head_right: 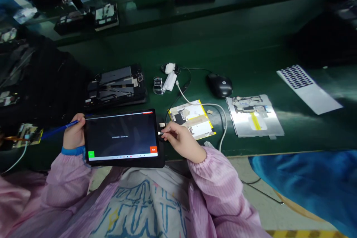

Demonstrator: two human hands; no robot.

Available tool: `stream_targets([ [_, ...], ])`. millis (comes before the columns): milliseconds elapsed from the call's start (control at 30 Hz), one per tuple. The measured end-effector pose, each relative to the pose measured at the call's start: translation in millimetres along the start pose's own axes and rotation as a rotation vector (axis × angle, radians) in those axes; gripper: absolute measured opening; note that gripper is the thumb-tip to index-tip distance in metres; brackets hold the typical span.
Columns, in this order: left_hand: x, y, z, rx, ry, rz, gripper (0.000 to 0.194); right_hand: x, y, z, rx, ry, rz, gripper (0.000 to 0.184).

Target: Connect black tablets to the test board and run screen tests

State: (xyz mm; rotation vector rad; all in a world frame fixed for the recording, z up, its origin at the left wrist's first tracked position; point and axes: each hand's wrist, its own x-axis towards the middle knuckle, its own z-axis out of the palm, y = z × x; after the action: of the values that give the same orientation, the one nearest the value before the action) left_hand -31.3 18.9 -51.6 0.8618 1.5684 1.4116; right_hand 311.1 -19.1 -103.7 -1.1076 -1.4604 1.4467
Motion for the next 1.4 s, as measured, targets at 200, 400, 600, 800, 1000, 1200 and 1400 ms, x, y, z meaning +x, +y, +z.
stream_targets([
  [200,-0.4,0.8,-0.7,-0.006,0.006,0.02,0.028,-3.4,-7.7,-1.3,-0.19,0.019,-0.115,0.014],
  [400,1.6,-2.7,-4.0,-0.001,-0.001,-0.003,0.03,-6.3,-7.9,1.5,-0.059,0.028,-0.082,0.02],
  [600,2.4,-3.4,-5.4,0.021,0.003,0.014,0.03,-6.2,-3.9,4.3,0.012,0.087,-0.065,0.024],
  [800,2.5,-2.6,-3.8,0.018,0.0,0.01,0.037,-6.9,0.5,4.9,-0.073,0.088,-0.089,0.021],
  [1000,2.9,-3.1,-4.1,0.008,-0.014,-0.004,0.036,-7.1,1.1,5.7,-0.092,0.097,-0.09,0.018],
  [1200,2.9,-3.8,-4.1,0.018,-0.015,0.017,0.036,-6.8,0.9,4.7,-0.141,0.087,-0.114,0.014],
  [1400,2.5,-3.9,-3.9,0.028,-0.008,0.01,0.037,-6.0,5.1,5.5,-0.125,0.065,-0.087,0.014],
])
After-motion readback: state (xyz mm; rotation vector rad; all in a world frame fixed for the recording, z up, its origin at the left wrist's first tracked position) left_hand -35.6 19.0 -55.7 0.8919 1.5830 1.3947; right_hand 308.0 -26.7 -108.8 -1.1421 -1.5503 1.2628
